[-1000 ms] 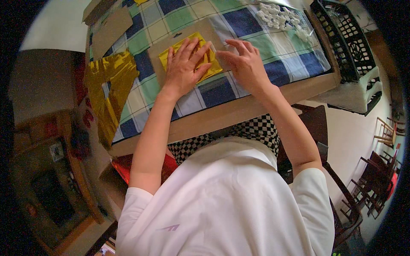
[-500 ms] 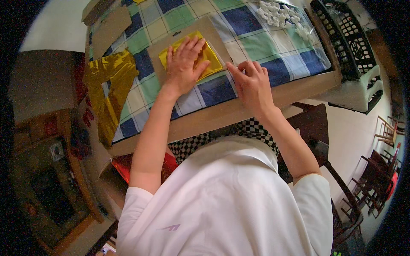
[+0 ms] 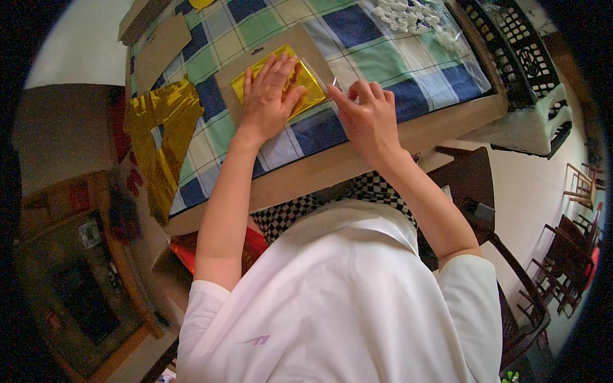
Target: The person folds gold foil balloons by hand, then places each one into a plastic packaging sleeve with a cardboard backing.
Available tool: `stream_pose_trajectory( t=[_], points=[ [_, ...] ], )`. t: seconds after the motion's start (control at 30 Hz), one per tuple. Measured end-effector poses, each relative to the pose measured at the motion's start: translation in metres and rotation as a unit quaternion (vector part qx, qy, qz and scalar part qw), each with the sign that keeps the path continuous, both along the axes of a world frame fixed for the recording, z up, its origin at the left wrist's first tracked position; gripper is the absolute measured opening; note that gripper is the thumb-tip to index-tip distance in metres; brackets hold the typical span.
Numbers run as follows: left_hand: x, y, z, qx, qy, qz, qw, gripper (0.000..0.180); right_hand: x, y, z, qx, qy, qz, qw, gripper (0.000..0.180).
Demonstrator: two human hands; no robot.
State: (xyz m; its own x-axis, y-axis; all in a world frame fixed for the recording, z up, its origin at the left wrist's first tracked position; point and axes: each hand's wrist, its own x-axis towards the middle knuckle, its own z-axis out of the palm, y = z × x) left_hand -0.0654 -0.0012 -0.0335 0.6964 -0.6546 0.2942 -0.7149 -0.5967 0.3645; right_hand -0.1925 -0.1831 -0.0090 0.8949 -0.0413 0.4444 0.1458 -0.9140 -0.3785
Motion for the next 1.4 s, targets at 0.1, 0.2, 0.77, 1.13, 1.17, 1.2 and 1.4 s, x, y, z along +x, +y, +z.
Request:
stream_pose_trajectory(
  t=[0.1, 0.2, 0.77, 1.13, 1.17, 1.2, 1.4],
  points=[
    [0.002, -0.002, 0.001, 0.005, 0.001, -0.003, 1.0, 0.057, 0.014, 0.008, -0.007, -0.035, -0.024, -0.046, 0.998, 0.03],
    [0.002, -0.001, -0.001, 0.014, 0.001, -0.004, 1.0, 0.058, 0.025, 0.013, -0.009, -0.036, -0.038, -0.072, 0.996, 0.021],
    [0.001, 0.0, 0.0, 0.003, 0.005, 0.003, 1.0, 0.055, 0.012, 0.021, 0.0, -0.026, -0.017, -0.121, 0.992, 0.023],
    [0.004, -0.001, -0.006, 0.004, -0.012, 0.01, 1.0, 0.054, 0.016, 0.024, 0.001, -0.122, 0.056, -0.081, 0.988, 0.036],
    [0.004, -0.001, -0.006, -0.001, -0.016, 0.01, 1.0, 0.054, 0.015, 0.022, 0.001, -0.137, 0.07, -0.071, 0.986, 0.035],
    [0.003, 0.0, -0.007, -0.002, -0.016, 0.012, 1.0, 0.054, 0.013, 0.021, 0.002, -0.138, 0.069, -0.069, 0.986, 0.035],
    [0.003, 0.002, -0.007, -0.008, -0.016, 0.023, 1.0, 0.053, -0.012, 0.008, 0.0, -0.141, 0.048, -0.051, 0.987, 0.028]
  ],
)
